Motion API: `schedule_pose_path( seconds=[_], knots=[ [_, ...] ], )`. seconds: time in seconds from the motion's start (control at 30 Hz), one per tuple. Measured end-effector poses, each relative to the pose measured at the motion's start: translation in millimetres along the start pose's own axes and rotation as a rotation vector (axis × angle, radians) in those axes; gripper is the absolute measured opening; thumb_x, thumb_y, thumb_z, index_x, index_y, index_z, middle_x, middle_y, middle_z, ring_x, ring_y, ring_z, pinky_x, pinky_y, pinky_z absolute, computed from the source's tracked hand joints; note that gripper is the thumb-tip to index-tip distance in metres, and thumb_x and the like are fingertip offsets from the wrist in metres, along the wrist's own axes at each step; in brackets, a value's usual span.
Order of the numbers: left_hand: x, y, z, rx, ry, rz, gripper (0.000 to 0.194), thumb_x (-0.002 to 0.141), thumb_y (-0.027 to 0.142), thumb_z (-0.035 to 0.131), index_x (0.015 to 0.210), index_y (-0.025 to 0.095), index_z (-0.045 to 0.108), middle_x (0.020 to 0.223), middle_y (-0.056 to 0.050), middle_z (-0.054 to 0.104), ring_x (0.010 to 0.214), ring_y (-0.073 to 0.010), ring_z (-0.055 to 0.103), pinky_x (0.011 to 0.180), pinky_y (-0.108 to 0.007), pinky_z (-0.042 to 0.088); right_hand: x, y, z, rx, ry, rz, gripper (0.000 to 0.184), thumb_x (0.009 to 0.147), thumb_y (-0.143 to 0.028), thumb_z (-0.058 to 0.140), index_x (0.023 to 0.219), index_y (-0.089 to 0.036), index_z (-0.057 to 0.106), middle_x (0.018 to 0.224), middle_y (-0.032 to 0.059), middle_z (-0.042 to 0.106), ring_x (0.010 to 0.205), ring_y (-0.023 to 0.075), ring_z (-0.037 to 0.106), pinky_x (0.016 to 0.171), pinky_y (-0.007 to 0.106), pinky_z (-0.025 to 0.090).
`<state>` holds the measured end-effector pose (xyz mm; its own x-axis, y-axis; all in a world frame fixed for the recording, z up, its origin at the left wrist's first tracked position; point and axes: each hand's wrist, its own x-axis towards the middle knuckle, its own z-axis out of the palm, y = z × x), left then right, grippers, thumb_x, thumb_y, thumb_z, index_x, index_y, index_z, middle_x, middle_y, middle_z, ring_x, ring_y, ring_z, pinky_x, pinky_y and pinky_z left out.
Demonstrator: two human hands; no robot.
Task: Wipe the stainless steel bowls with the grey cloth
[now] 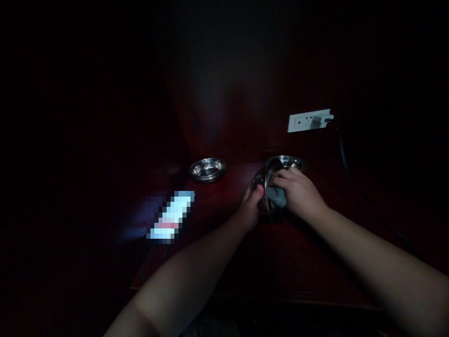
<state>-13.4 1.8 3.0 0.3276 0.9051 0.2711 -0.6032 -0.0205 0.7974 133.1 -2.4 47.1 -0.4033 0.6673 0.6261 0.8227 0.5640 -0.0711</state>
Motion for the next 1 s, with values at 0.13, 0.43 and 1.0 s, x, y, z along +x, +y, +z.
schedule_pose_path(
  seconds=[0.13,0.43,1.0],
  knots=[
    [2.1,0.4,-1.0,-0.001,0.051,-0.005,0.059,0.073,0.057,0.065,0.119,0.020,0.057,0.112,-0.008,0.066,0.109,-0.0269,0.060,0.095,-0.039,0.043,0.1,-2.8,-0.3,-0.004,-0.123,0.030,0.029,0.073,-0.003,0.052,0.089,-0.019,0.070,0.096,0.0085,0.067,0.088,0.0255,0.057,0.077,0.038,0.047],
    [6.3,3.3,-3.2,0.001,0.171,0.018,0.059,0.071,0.056,0.068,0.117,0.022,0.055,0.101,-0.005,0.069,0.095,-0.0230,0.065,0.087,-0.036,0.048,-3.7,-16.2,-2.4,0.171,-0.169,0.057,0.043,0.069,-0.009,0.052,0.110,-0.017,0.064,0.119,0.0101,0.065,0.105,0.0269,0.063,0.091,0.041,0.050],
    [8.5,6.2,-0.5,-0.042,0.144,-0.016,0.066,0.073,0.056,0.064,0.128,0.022,0.052,0.121,-0.009,0.064,0.110,-0.0260,0.061,0.095,-0.040,0.046,-6.1,-14.8,6.7,0.269,-0.177,0.022,0.048,0.074,-0.012,0.053,0.121,-0.012,0.056,0.150,0.0181,0.036,0.140,0.0301,0.030,0.115,0.046,0.030]
  ],
)
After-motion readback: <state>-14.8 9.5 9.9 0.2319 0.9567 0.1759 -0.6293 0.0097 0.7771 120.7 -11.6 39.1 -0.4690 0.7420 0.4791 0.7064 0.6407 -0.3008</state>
